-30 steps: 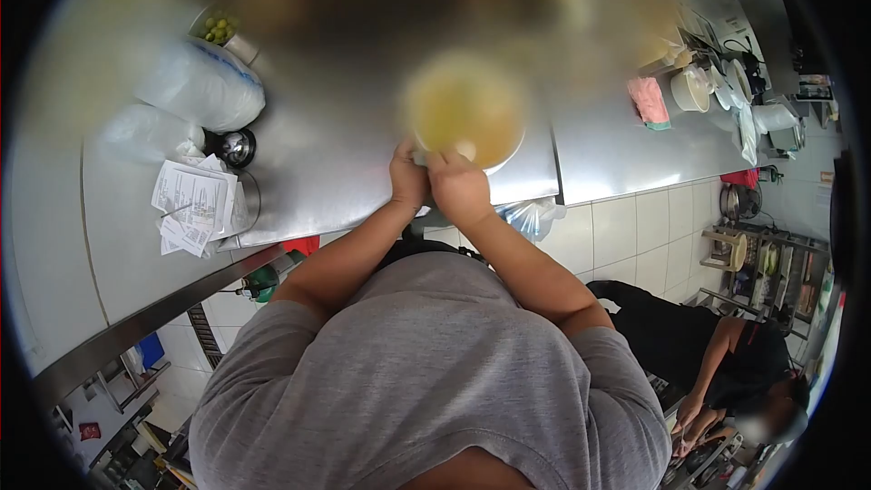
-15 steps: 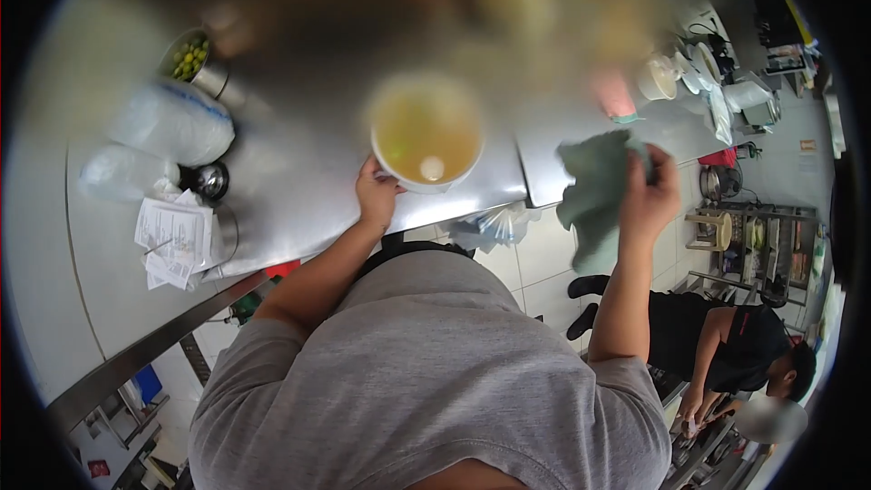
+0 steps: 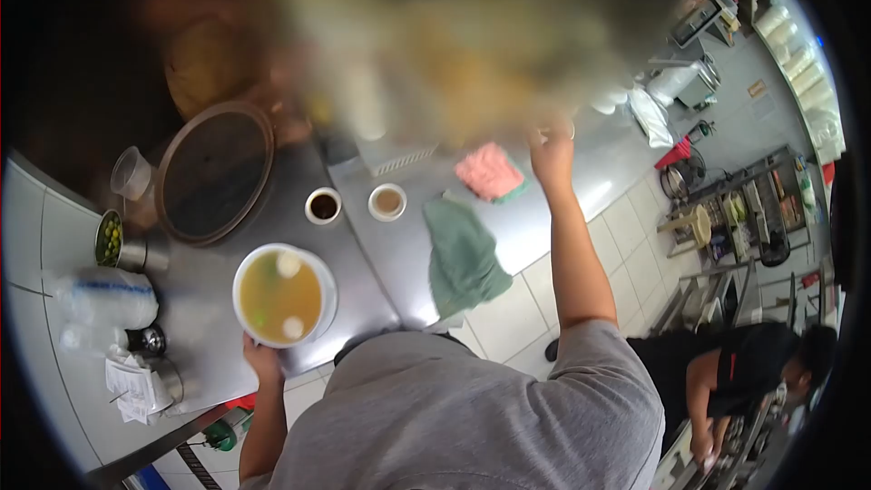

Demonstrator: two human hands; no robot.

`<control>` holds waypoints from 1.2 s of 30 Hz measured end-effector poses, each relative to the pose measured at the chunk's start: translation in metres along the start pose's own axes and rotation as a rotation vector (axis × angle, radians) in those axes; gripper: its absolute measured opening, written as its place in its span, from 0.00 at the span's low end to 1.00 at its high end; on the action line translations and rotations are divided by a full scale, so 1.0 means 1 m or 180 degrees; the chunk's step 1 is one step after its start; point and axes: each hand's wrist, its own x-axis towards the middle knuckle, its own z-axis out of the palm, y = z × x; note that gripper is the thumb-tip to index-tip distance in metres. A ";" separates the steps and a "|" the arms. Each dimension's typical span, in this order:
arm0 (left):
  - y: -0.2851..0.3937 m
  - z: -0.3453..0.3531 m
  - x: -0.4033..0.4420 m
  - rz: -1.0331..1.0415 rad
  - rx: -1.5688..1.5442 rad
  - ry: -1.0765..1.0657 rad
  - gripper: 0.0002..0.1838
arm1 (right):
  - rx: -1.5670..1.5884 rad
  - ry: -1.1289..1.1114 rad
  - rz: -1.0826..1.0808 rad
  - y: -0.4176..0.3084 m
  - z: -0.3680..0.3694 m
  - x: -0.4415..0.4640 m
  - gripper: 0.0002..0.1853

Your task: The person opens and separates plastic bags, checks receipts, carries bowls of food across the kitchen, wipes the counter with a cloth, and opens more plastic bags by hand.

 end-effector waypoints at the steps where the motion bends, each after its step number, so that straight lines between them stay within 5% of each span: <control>1: 0.001 0.005 -0.008 0.0152 -0.0006 0.0172 0.24 | -0.0054 0.0051 -0.0185 0.041 0.013 0.042 0.13; 3: 0.008 0.018 -0.030 -0.0559 -0.0660 0.1163 0.31 | -0.0448 -0.0255 -0.0511 0.114 0.050 0.127 0.13; 5: 0.006 0.025 -0.057 -0.0698 -0.0757 0.1716 0.34 | -0.0333 -0.0733 -0.0363 0.137 0.090 0.183 0.13; 8: 0.007 0.041 -0.101 -0.0793 -0.0433 0.2326 0.35 | -0.0766 -0.1640 -0.1265 0.206 0.184 0.244 0.14; 9: 0.007 0.044 -0.116 -0.0899 -0.0355 0.2421 0.36 | -0.0675 -0.1709 -0.1316 0.189 0.184 0.243 0.14; 11: 0.012 0.056 -0.142 -0.0961 -0.0376 0.2645 0.36 | -0.2154 -0.2272 -0.0913 0.119 0.154 0.239 0.13; 12: 0.014 0.062 -0.154 -0.1021 -0.0405 0.2746 0.36 | -0.1985 -0.2798 -0.0995 0.221 0.249 0.262 0.12; 15: 0.009 0.072 -0.177 -0.1116 -0.0385 0.2882 0.36 | -0.1897 -0.2465 -0.1009 0.169 0.226 0.264 0.12; 23: 0.006 0.099 -0.180 -0.1163 -0.0167 0.2902 0.34 | -0.1715 -0.2414 -0.0191 0.192 0.252 0.276 0.15; 36: 0.005 0.103 -0.169 -0.1026 -0.0415 0.2689 0.34 | -0.1587 -0.1969 -0.0114 0.211 0.234 0.260 0.14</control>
